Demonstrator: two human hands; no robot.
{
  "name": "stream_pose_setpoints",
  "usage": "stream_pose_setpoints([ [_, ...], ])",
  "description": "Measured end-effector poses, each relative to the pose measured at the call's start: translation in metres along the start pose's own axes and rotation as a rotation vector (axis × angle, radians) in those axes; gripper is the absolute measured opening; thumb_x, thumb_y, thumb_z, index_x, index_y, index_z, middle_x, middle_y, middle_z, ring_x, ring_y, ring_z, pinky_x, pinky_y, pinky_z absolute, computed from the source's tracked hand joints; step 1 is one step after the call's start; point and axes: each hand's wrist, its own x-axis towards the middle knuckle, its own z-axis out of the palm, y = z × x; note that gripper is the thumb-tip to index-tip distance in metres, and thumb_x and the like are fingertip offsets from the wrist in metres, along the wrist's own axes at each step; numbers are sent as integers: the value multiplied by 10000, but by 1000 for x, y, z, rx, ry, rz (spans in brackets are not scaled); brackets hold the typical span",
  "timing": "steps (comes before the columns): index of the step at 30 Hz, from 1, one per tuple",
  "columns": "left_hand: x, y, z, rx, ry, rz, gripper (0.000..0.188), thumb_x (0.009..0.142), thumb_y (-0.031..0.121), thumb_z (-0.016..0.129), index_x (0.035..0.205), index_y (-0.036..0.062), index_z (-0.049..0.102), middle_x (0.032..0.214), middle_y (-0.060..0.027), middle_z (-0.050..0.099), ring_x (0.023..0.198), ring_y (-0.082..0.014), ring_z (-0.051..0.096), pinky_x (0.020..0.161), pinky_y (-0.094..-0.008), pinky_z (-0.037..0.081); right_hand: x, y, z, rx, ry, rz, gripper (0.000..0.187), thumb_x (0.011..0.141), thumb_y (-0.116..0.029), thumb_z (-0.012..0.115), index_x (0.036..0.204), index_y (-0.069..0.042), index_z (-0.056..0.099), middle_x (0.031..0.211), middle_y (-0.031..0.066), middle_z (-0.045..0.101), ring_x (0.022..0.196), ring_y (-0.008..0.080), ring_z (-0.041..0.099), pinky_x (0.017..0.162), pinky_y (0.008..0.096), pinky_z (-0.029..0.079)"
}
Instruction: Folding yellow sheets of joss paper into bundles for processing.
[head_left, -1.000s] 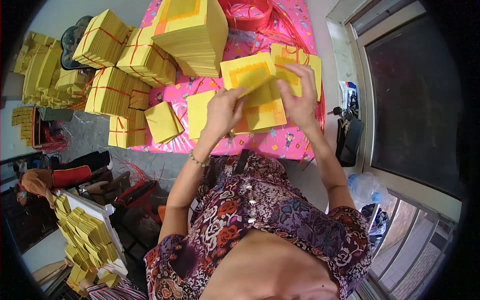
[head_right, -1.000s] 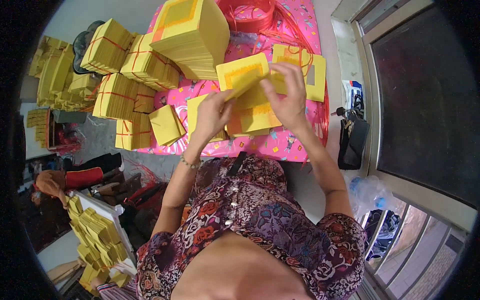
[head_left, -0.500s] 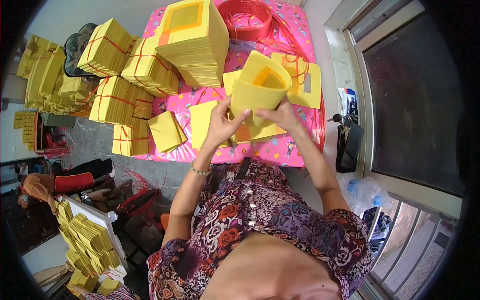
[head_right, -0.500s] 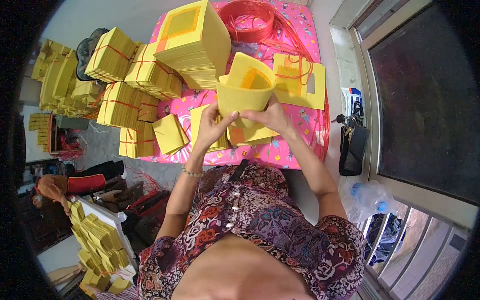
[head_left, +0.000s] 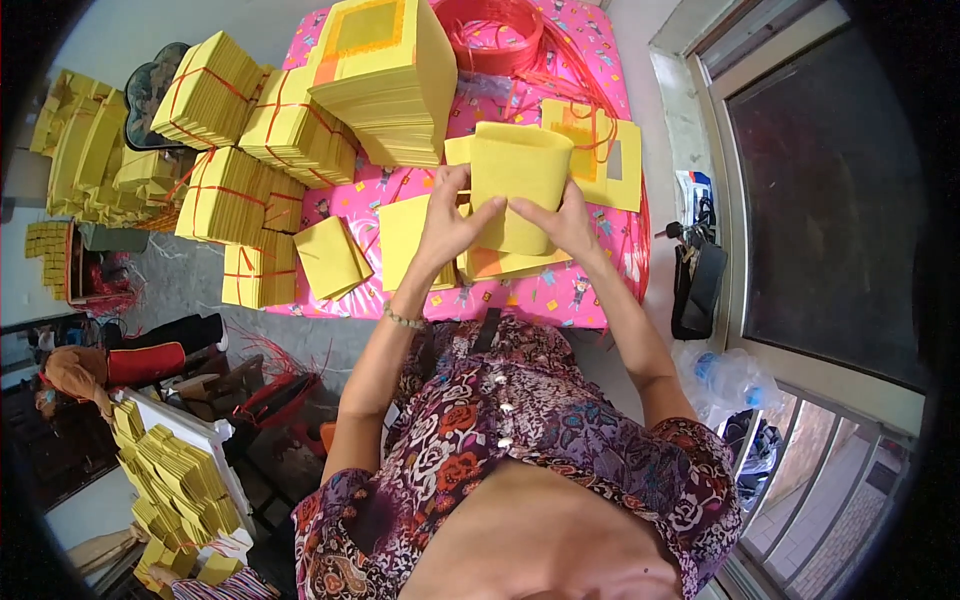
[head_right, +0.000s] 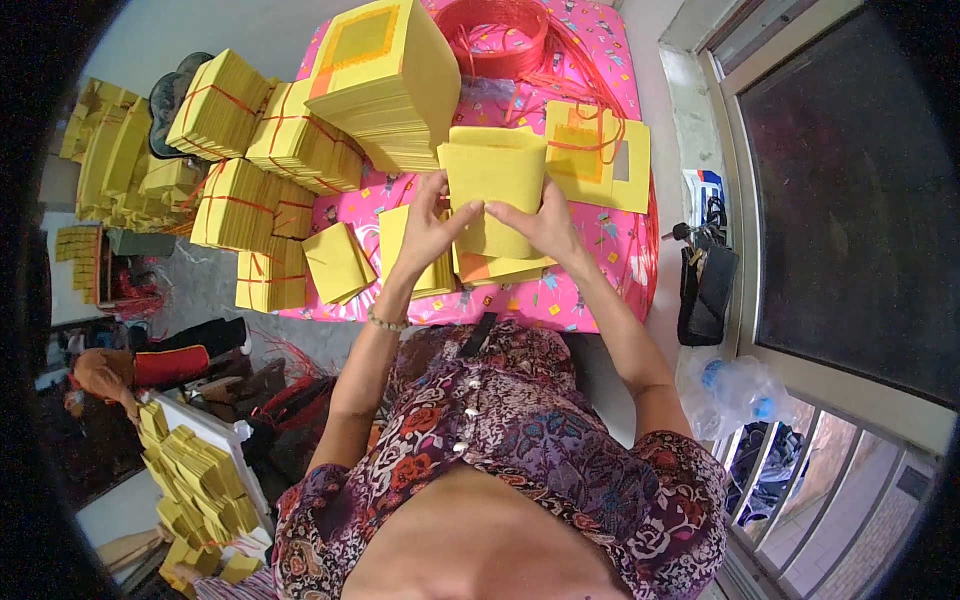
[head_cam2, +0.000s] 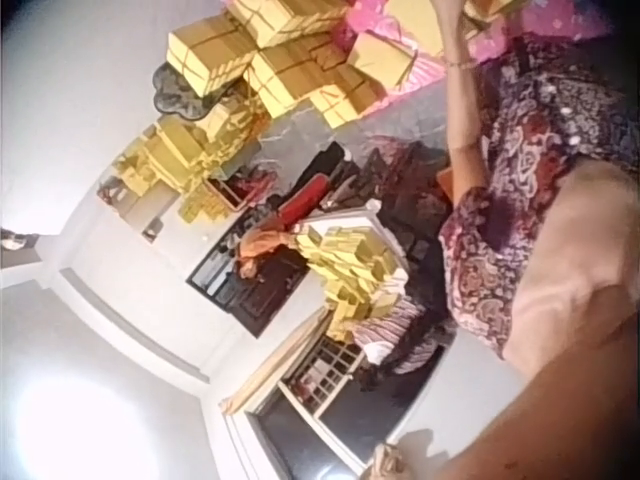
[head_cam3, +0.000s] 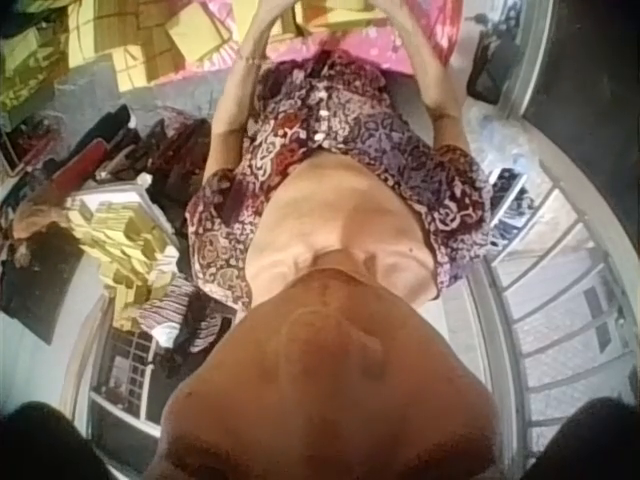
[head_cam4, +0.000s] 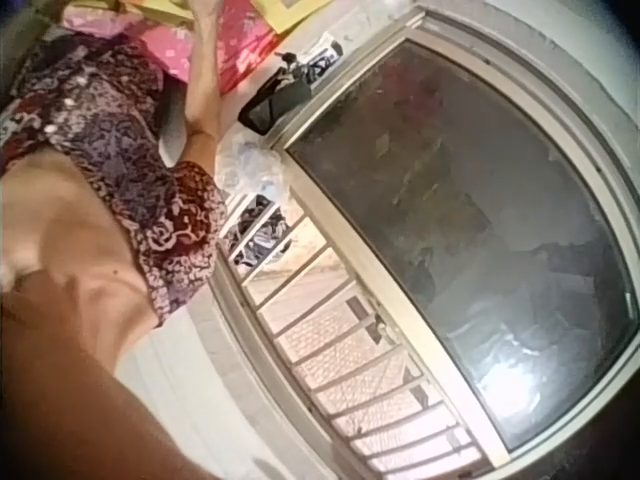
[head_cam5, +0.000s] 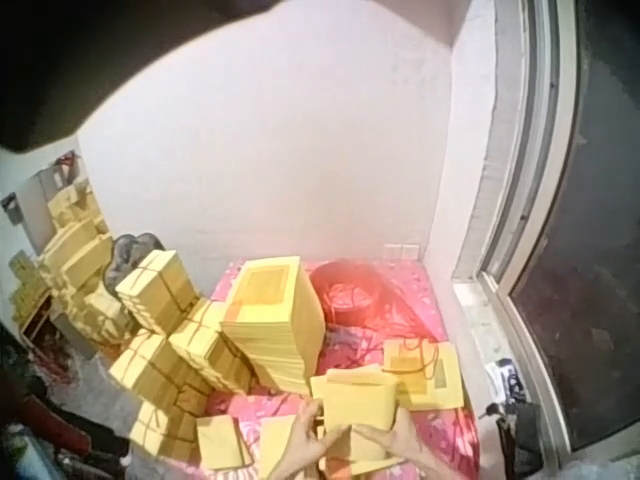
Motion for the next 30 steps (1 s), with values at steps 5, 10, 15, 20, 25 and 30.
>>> stream_pose_setpoints([
  [5,16,16,-5,-470,-115,-397,540,918,229,565,1321,-66,360,1233,-174,505,1118,-192,504,921,-299,426,1,-9,5,207,69,212,521,794,-179,727,1210,21,485,1108,114,606,976,167,607,836,309,503],
  [10,16,10,3,-564,-57,-551,614,965,256,488,1403,-82,222,1352,-148,427,1215,-195,456,1007,-287,379,0,-6,5,333,74,311,476,841,-172,683,1229,10,478,1123,92,593,998,159,593,853,299,492],
  [15,12,20,6,-631,-15,-580,601,975,272,466,1399,-82,229,1352,-145,432,1217,-197,456,1024,-299,369,0,-4,7,377,113,336,467,855,-177,666,1239,9,476,1124,91,592,995,157,594,847,291,496],
  [20,10,28,9,-641,0,-574,573,980,262,455,1397,-66,239,1332,-143,450,1202,-197,472,1006,-299,388,-1,-3,8,363,116,321,470,837,-192,683,1208,24,493,1095,114,608,965,176,614,826,302,510],
  [25,9,27,5,-539,-168,-459,593,978,228,454,1430,-28,169,1324,-167,444,1196,-196,471,967,-290,407,-2,-5,8,322,113,318,470,841,-181,680,1217,20,483,1098,112,603,966,168,610,819,295,510],
  [30,5,15,15,-587,-95,-431,516,976,196,452,1397,-14,238,1292,-147,472,1154,-193,500,943,-296,431,-2,-5,11,307,106,334,471,845,-163,675,1228,16,467,1102,110,597,971,168,605,819,293,508],
])
